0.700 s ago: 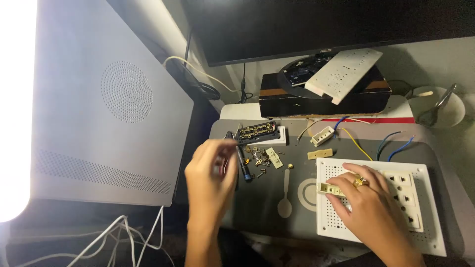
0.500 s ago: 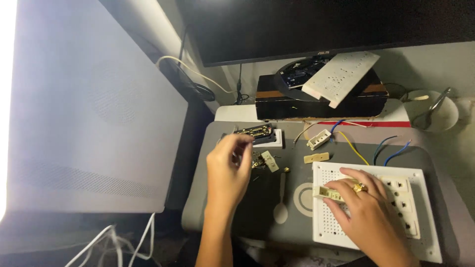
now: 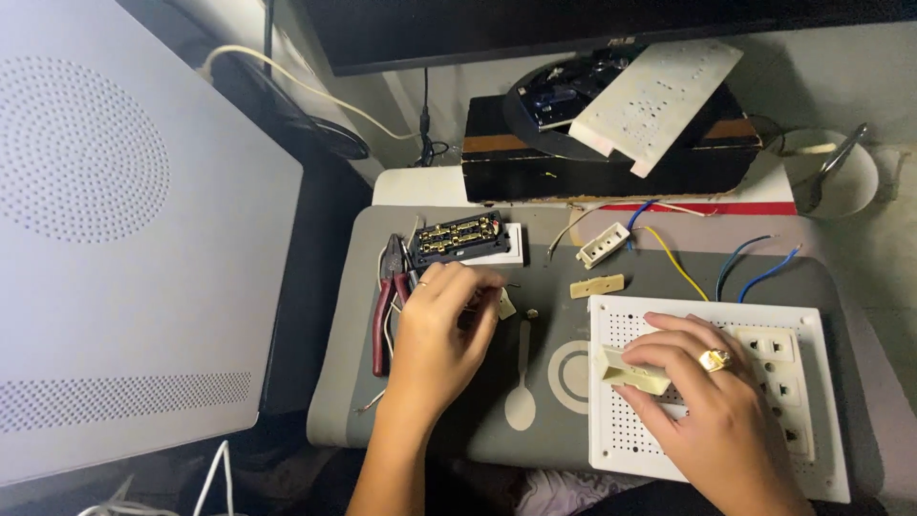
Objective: Assembling small brass electrical components into a switchboard using a screwdriver.
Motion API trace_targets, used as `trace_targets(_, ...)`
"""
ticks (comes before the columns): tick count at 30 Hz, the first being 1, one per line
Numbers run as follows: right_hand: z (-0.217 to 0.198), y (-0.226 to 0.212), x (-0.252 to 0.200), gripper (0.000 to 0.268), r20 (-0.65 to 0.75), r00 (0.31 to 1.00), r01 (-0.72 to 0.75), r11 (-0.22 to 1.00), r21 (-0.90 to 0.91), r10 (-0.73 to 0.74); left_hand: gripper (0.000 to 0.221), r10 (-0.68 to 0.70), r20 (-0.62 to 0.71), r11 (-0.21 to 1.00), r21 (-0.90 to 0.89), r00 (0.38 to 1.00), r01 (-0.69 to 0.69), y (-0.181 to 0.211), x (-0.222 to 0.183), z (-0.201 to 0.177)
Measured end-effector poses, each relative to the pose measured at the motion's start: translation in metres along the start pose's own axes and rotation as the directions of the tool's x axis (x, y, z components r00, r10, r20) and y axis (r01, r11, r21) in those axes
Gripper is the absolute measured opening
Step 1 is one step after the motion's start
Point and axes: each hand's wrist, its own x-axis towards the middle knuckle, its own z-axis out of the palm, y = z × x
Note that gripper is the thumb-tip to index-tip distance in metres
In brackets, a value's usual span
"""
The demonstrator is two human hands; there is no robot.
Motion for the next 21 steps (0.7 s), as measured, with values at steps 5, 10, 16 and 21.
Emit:
trace_targets(5,-0.006,-0.007,0.004,0.018,0.012,1.0,-0.016,0.999,-0.044,0.016,0.01,0.022,0.024,1.0,-0.013,0.999,-0.022,-0.001,-0.002,0.005)
trace_targets(10,-0.007,-0.007,0.004,0.019,0.038,0.999,-0.021,0.997,-0.068,0.023,0.011,-0.016,0.034,1.0,0.023,0.999,0.015,-0.002,-0.002,0.002)
trace_targets(16,-0.007,-0.001,-0.011,0.026,-0.021,0.982,-0.183,0.975,0.128,0.188,0.013,-0.022,-0.059,0.995,0.096,0.998,0.028,-0.009,-0.001,-0.004)
trace_targets(21,0.001,0.01,-0.026,0.034,-0.068,0.794,-0.439,0.648,0.623,0.604,0.015,-0.108,-0.159,0.988,0.091,0.981,0.124,-0.016,-0.003,-0.005)
